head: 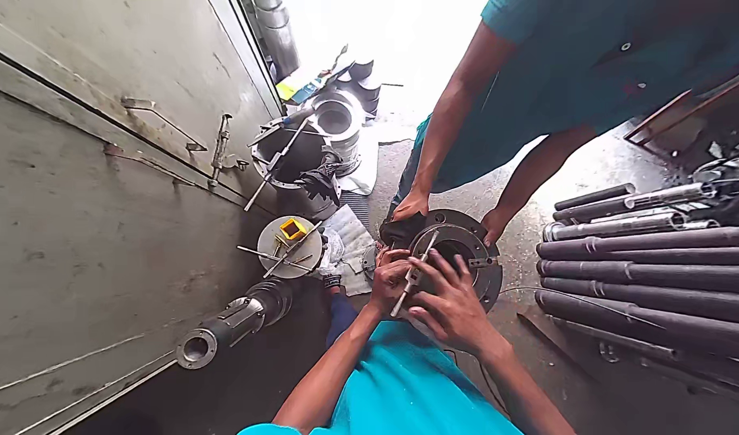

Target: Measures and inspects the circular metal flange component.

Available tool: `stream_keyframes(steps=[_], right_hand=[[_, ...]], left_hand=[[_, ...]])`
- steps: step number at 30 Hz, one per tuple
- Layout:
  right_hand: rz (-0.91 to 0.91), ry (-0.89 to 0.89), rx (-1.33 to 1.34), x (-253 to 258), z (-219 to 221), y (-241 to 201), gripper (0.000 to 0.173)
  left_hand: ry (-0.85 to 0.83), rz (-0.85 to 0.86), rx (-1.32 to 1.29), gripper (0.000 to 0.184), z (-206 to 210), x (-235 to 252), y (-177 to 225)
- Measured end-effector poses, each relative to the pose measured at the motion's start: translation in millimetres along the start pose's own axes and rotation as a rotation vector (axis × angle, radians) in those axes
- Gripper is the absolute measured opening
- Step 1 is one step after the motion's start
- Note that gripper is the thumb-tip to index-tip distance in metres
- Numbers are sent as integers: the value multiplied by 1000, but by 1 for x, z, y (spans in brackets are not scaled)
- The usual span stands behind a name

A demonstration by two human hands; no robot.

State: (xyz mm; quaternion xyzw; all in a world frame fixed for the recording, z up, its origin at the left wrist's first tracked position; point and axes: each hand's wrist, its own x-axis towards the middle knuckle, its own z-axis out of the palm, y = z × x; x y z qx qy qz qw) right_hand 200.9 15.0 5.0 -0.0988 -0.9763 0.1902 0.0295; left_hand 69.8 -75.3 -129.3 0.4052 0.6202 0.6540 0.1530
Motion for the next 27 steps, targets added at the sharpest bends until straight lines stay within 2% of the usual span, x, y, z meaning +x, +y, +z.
stream_keyframes(steps=[4, 6, 9, 13, 15, 22, 27], right_hand=[[242, 122, -16, -32, -17, 37, 48], [352, 189, 99, -34, -27, 38, 52], [426, 220, 414, -39, -29, 19, 58], [577, 397, 914, -63, -5, 8, 38], [639, 490, 1049, -75, 3, 10, 32], [674, 591, 1099, -98, 13, 17, 29], [770, 731, 1101, -101, 21, 20, 25]], left_hand=[[26, 73, 42, 17, 0, 0, 11], [17, 145, 108, 16, 0, 2, 26], [-56, 229, 206, 17, 8, 5, 52], [-146, 271, 324, 19, 31, -1, 70], [-186, 289, 384, 17, 38, -6, 72], [-278, 269, 379, 13, 51, -9, 79], [-298, 223, 295, 28, 47, 1, 81]])
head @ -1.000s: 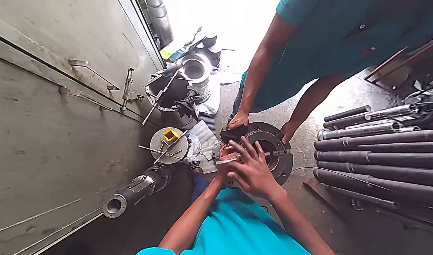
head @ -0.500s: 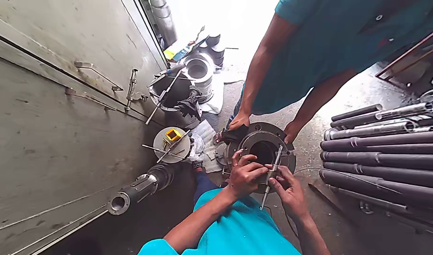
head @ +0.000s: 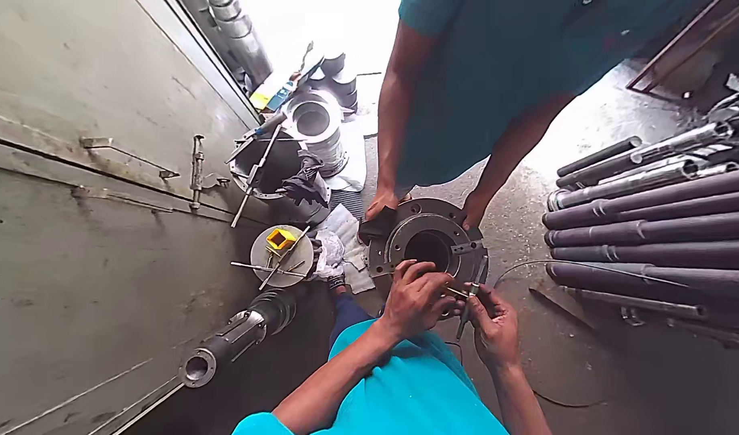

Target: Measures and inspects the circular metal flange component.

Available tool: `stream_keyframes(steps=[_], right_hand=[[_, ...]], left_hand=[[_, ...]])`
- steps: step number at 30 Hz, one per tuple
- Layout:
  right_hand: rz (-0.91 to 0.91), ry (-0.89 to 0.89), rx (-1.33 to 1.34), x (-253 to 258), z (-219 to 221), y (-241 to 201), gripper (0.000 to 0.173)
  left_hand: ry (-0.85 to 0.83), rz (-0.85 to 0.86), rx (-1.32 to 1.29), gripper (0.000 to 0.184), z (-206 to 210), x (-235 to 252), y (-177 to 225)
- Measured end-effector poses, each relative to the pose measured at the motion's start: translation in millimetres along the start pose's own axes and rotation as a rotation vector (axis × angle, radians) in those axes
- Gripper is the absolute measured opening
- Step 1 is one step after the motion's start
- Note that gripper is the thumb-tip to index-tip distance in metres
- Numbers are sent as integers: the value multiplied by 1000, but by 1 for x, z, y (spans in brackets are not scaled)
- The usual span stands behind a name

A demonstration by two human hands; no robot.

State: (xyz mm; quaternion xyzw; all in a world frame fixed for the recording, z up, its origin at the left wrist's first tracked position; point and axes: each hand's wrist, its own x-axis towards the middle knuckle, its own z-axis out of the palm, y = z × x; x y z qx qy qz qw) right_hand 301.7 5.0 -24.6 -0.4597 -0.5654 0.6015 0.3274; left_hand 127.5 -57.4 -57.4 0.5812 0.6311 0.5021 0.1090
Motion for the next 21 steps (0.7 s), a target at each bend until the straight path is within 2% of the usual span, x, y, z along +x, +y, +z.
stream_keyframes(steps=[4, 8, 12, 16, 18, 21], right_hand=[[61, 142, -11, 8, -6, 6, 24], [75, 108, 94, 13, -14, 1, 26], [129, 219, -142, 21, -9, 8, 21], [111, 165, -10, 20, -9, 7, 22], [114, 188, -179, 22, -9, 9, 22], [57, 173, -168, 24, -10, 5, 22]], left_hand=[[104, -130, -2, 26, -29, -2, -16], [172, -229, 40, 25, -63, -12, -37], [181, -284, 61, 28, -86, -25, -53], [200, -355, 27, 31, -97, -35, -59], [216, -382, -5, 33, -100, -38, -60], [234, -416, -26, 33, -107, -41, -62]])
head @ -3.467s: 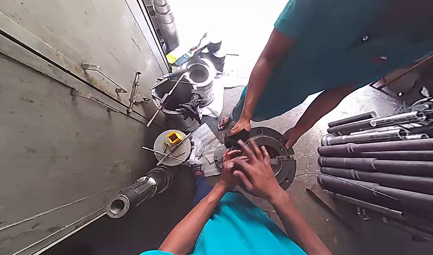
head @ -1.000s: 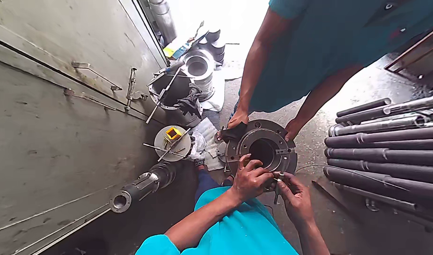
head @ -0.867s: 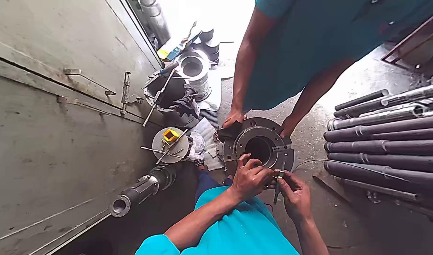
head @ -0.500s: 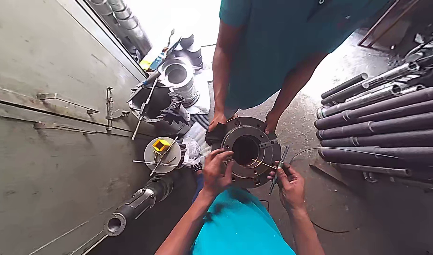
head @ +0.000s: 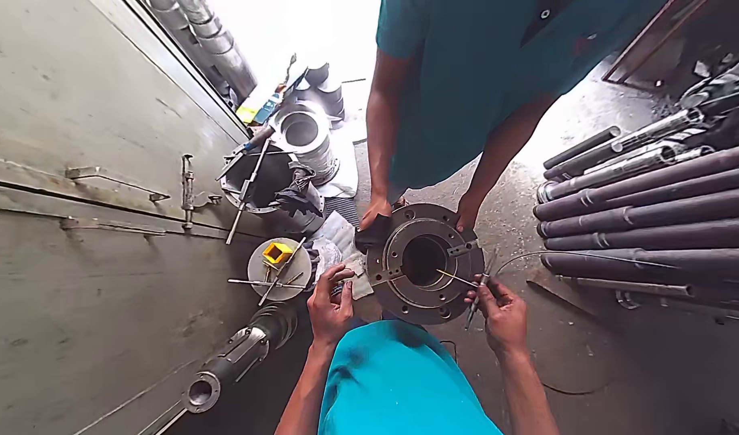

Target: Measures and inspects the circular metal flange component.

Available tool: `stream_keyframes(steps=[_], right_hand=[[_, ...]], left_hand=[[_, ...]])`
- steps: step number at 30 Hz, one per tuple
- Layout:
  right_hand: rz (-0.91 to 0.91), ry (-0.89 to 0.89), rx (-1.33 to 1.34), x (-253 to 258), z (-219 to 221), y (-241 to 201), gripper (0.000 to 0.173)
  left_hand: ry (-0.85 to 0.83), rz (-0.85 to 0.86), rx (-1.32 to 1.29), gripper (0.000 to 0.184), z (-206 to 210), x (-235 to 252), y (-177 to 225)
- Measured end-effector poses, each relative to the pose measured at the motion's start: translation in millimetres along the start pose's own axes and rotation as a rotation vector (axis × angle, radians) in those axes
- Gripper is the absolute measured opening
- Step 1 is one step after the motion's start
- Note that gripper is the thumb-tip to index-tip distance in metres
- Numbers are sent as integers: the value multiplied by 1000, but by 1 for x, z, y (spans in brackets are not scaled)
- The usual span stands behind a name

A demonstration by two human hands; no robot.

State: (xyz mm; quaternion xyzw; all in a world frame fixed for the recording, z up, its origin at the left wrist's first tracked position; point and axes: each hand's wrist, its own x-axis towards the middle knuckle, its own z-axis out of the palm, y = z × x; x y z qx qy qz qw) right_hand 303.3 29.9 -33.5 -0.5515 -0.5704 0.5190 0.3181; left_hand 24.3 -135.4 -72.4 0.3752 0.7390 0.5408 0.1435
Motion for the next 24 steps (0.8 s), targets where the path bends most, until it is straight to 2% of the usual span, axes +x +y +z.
stream_keyframes(steps=[4, 7, 9, 13, 17, 19, 21, 24], right_hand=[[-64, 16, -328, -9, 5, -12, 30], [-165, -77, -201, -11, 35, -37, 29], [-271, -257, -142, -17, 70, -57, 31], [-414, -595, -200, -24, 191, -78, 31], [-517, -734, -392, -20, 339, -48, 27], [-580, -792, -560, -10, 399, -23, 27], [-609, -842, -733, 1, 444, 6, 26], [-593, -902, -925, 13, 486, 40, 29]], left_hand=[[-12, -122, 17, 33, -15, -9, -11], [21, -207, 3, 33, -32, -17, -22], [49, -271, -4, 32, -46, -27, -30], [81, -501, 51, 32, -82, -47, -50], [166, -612, 41, 33, -122, -72, -66], [207, -650, 24, 33, -137, -86, -74], [247, -704, 12, 33, -149, -100, -81], [308, -801, -21, 33, -163, -119, -88]])
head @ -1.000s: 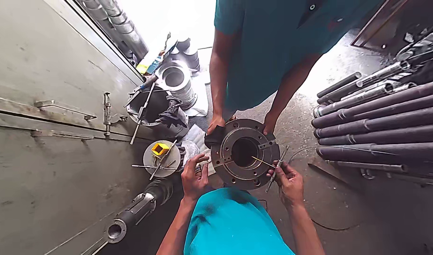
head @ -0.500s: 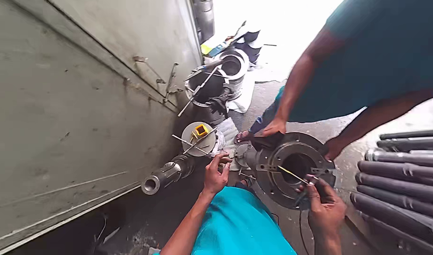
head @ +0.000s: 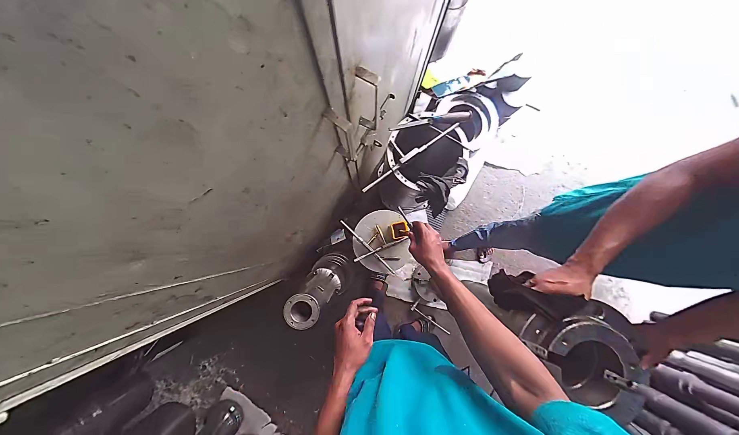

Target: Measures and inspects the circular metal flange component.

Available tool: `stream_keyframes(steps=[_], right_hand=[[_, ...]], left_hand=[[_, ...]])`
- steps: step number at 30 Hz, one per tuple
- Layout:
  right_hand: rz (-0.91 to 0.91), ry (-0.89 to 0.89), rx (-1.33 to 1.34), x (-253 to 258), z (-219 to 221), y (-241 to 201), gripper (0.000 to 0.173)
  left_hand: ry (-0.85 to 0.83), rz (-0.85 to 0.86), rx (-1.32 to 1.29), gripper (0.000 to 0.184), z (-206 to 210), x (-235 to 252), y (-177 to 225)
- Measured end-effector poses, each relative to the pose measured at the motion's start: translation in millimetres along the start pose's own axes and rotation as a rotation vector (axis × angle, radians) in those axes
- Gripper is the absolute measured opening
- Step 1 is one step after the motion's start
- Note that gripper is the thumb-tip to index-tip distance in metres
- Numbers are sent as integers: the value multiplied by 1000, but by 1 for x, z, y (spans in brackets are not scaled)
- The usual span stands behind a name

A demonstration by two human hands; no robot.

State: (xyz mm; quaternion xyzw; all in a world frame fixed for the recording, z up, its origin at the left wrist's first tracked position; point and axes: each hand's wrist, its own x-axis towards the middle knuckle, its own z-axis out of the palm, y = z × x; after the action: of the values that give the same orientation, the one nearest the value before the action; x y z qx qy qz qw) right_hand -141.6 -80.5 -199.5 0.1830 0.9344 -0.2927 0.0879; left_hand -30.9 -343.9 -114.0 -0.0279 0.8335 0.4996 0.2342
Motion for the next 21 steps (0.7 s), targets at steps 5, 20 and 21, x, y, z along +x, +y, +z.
stream_keyframes(steps=[5, 20, 21], right_hand=[[-84, -51, -205, 18, 37, 7, 25], [47, 113, 59, 2, 2, 15, 24], [36, 132, 77, -2, -6, 11, 23]], left_hand=[[45, -81, -50, 33, -14, -7, -22], [31, -106, -79, 32, -12, -8, -28], [26, -105, -76, 32, -11, -8, -27]])
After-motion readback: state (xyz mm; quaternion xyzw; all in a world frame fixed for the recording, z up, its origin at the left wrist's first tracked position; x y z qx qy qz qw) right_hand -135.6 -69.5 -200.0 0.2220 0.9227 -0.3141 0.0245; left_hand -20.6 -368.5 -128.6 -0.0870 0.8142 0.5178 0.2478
